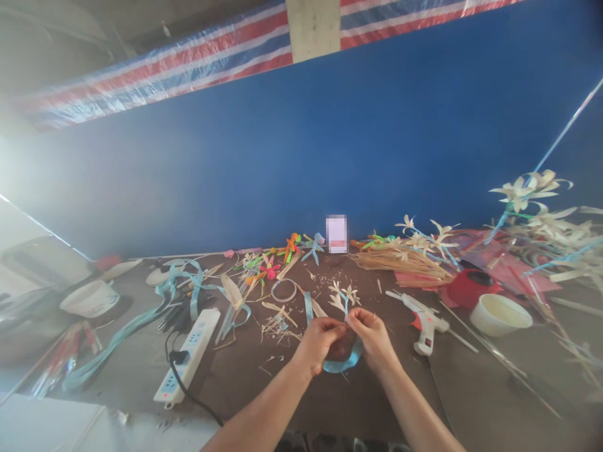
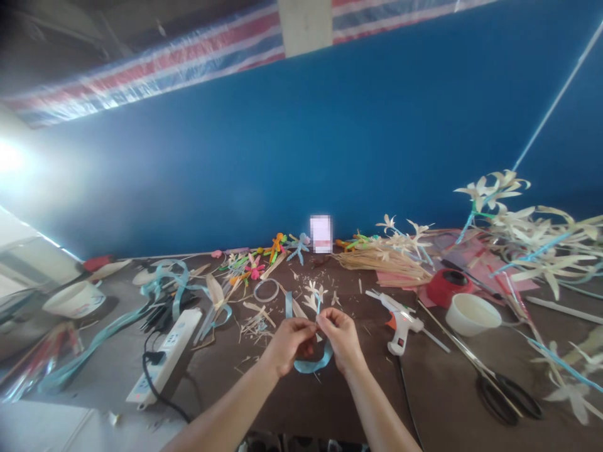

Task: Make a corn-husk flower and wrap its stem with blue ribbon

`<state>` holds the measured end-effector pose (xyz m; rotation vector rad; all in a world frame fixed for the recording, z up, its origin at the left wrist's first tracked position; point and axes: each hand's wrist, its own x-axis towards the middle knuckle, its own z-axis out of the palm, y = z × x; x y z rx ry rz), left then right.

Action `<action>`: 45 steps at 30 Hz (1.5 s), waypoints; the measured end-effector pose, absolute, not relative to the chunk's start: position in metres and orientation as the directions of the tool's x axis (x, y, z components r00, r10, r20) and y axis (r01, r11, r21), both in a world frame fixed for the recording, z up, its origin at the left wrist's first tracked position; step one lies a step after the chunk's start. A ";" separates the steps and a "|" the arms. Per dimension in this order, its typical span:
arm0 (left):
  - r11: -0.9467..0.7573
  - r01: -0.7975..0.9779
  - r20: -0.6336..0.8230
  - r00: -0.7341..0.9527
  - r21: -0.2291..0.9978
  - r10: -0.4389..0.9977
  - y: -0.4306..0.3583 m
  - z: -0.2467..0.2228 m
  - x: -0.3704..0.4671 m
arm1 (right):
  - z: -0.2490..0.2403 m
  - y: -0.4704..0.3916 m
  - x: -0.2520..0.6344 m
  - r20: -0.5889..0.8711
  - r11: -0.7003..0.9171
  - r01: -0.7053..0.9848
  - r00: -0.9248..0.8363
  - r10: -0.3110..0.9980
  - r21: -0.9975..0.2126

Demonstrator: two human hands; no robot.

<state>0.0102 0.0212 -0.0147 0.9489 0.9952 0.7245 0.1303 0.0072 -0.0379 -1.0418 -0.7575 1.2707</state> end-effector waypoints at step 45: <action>-0.393 0.477 0.360 0.164 0.786 0.919 0.021 -0.001 0.014 | -0.024 0.007 0.117 -0.067 0.041 -0.369 0.277 0.959 -0.928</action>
